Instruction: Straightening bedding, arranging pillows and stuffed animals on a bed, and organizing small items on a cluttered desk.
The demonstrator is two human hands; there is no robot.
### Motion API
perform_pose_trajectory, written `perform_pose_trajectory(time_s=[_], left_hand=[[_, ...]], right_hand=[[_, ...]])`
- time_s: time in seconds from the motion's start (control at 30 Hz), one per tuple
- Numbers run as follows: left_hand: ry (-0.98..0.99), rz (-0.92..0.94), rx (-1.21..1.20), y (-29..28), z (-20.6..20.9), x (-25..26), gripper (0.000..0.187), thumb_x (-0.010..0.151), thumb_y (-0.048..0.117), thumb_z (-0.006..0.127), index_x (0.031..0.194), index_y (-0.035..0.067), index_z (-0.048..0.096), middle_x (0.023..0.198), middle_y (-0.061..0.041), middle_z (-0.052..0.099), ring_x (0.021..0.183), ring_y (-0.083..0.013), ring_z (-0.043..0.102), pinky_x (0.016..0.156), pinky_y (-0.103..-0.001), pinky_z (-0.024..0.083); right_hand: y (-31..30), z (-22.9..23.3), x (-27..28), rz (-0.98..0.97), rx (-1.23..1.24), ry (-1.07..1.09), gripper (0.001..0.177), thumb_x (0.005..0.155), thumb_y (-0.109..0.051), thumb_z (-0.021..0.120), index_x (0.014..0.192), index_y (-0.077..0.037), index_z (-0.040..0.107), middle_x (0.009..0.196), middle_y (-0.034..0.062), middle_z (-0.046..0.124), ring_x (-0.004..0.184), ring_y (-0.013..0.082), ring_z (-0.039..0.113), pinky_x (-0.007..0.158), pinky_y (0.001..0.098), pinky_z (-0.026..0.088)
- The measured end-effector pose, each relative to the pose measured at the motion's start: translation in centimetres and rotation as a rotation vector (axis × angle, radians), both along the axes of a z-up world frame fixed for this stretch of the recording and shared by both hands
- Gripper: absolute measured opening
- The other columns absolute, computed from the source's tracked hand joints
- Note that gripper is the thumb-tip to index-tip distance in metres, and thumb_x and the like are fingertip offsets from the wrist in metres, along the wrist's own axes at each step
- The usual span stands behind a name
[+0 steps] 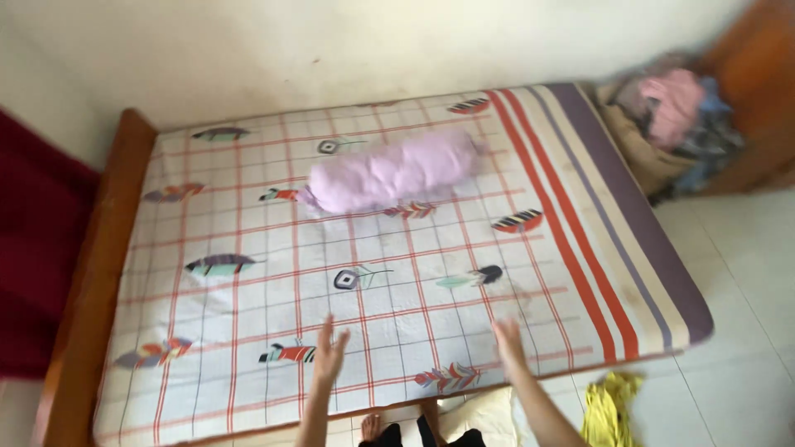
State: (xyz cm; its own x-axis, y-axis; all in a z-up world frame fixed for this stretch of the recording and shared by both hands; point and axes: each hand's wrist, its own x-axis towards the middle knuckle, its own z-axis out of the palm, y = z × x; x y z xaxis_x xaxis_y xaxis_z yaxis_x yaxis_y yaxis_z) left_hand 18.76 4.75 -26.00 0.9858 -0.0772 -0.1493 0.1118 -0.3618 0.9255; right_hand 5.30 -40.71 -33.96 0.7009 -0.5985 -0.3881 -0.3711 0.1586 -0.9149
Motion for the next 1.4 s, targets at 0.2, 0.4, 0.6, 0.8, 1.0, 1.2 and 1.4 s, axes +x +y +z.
perform_pose_trajectory(time_s=[0.2,0.4,0.6,0.8,1.0,1.2,1.4], left_hand=[[-0.168,-0.304,-0.024,-3.9,-0.5,-2.9,0.072,0.086,0.026,0.079,0.147,0.006,0.049,0.150,-0.018,0.051,0.140,-0.0318,0.048,0.114,-0.042,0.041],[-0.319,-0.782,0.032,-7.0,5.6,-4.4,0.069,0.087,0.023,0.075,0.147,0.005,0.046,0.150,-0.019,0.051,0.139,-0.0359,0.048,0.115,-0.044,0.038],[-0.345,-1.091,-0.017,-11.2,5.4,-9.4,0.063,0.091,0.024,0.073,0.145,0.003,0.048,0.149,-0.019,0.052,0.139,-0.0364,0.048,0.115,-0.045,0.038],[-0.371,-1.407,-0.096,-18.6,5.3,-18.4,0.071,0.087,0.022,0.074,0.147,0.001,0.044,0.149,-0.022,0.048,0.140,-0.0385,0.042,0.116,-0.046,0.033],[-0.314,-1.674,-0.112,-27.7,8.2,-28.4,0.073,0.091,0.026,0.072,0.151,0.005,0.038,0.155,-0.017,0.045,0.144,-0.0355,0.040,0.117,-0.045,0.033],[-0.375,-1.808,-0.135,-36.8,6.4,-39.0,0.073,0.090,0.026,0.073,0.151,0.007,0.039,0.154,-0.018,0.042,0.144,-0.0363,0.037,0.118,-0.045,0.031],[-0.284,-1.796,-0.109,-45.1,10.8,-44.3,0.070,0.089,0.025,0.070,0.150,0.006,0.039,0.155,-0.017,0.042,0.143,-0.0343,0.038,0.117,-0.044,0.032]], right_hand=[[6.0,-2.7,-13.6,-0.457,0.224,0.134,0.072,0.089,-0.032,0.062,0.155,-0.023,0.035,0.139,0.0018,0.053,0.119,0.0200,0.050,0.089,0.0469,0.047],[13.1,1.2,-18.9,-0.630,0.134,-0.075,0.071,0.093,-0.028,0.062,0.158,-0.021,0.032,0.152,0.0044,0.049,0.133,0.0228,0.051,0.101,0.0455,0.045],[19.7,12.6,-24.3,-0.694,-0.343,-0.051,0.072,0.092,-0.019,0.070,0.155,-0.011,0.036,0.154,0.0128,0.049,0.139,0.0275,0.049,0.108,0.0392,0.046],[20.6,11.4,-37.1,-1.009,-0.400,0.138,0.074,0.089,-0.017,0.071,0.154,-0.011,0.037,0.154,0.0144,0.046,0.139,0.0285,0.048,0.100,0.0419,0.052],[19.7,5.6,-48.6,-1.244,-0.428,0.273,0.076,0.087,-0.018,0.071,0.154,-0.010,0.036,0.153,0.0147,0.047,0.135,0.0299,0.051,0.096,0.0419,0.056],[16.6,12.9,-55.7,-1.247,-0.328,0.358,0.071,0.090,-0.021,0.067,0.153,-0.011,0.036,0.157,0.0112,0.043,0.140,0.0281,0.047,0.102,0.0441,0.050],[7.6,16.3,-61.9,-1.231,-0.363,0.341,0.070,0.091,-0.020,0.066,0.154,-0.012,0.037,0.157,0.0122,0.042,0.141,0.0291,0.046,0.102,0.0430,0.050]])
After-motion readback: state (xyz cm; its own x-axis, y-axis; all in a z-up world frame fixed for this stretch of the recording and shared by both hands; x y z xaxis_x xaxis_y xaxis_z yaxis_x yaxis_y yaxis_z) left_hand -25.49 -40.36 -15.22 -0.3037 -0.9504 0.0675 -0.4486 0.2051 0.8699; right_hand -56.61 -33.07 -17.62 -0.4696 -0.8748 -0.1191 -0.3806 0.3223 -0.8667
